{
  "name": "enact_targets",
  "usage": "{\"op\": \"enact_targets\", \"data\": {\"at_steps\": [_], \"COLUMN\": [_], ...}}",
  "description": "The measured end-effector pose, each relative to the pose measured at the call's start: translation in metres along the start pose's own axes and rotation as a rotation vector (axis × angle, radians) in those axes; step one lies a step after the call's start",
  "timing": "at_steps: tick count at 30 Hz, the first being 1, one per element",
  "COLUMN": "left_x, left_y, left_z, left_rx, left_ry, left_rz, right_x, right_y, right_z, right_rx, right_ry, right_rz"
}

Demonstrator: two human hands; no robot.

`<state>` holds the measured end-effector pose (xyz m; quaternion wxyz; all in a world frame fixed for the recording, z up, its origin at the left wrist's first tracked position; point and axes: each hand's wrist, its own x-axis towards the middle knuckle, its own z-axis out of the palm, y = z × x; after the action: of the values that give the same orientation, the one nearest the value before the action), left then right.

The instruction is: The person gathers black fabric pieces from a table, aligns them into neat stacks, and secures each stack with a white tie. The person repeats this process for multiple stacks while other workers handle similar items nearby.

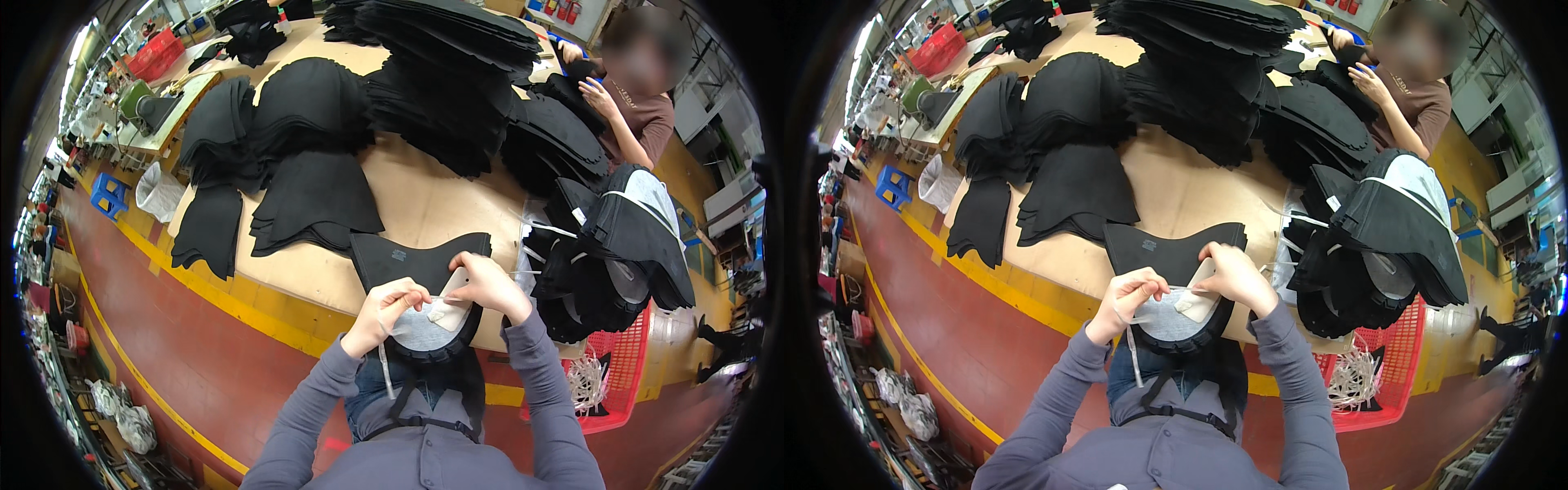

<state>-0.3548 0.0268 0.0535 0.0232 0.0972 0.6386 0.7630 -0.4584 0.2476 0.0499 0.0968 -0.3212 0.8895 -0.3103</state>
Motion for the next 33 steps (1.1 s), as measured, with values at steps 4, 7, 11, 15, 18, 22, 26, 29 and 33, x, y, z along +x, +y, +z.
{"op": "enact_targets", "data": {"at_steps": [4,7,11,15,18,22,26,29,33], "left_x": [0.002,-0.003,0.003,0.009,0.001,0.012,0.016,-0.006,-0.033], "left_y": [-0.033,-0.035,-0.023,0.022,0.045,0.063,0.059,0.021,-0.042], "left_z": [-0.004,-0.006,-0.002,-0.005,-0.024,-0.017,-0.028,-0.054,-0.044], "left_rx": [-0.412,-0.284,-0.261,-0.048,0.188,0.281,0.218,-0.035,-0.167], "left_ry": [0.070,0.086,0.094,0.116,0.198,0.140,0.139,0.284,0.502], "left_rz": [-0.176,-0.138,-0.155,-0.292,-0.222,-0.049,-0.092,-0.218,-0.136], "right_x": [0.002,0.023,0.077,0.061,0.017,-0.002,0.019,0.037,0.079], "right_y": [-0.037,-0.068,-0.040,0.000,-0.076,-0.115,-0.105,-0.120,-0.111], "right_z": [-0.030,-0.079,-0.062,0.017,-0.002,0.027,0.070,0.031,0.004], "right_rx": [0.152,0.082,-0.373,-0.267,0.497,0.423,0.479,0.431,1.018], "right_ry": [0.400,1.175,0.995,0.482,0.221,-0.186,-0.011,-0.141,-0.114], "right_rz": [0.019,-0.146,-0.301,0.061,0.009,0.030,-0.175,-0.245,0.115]}}
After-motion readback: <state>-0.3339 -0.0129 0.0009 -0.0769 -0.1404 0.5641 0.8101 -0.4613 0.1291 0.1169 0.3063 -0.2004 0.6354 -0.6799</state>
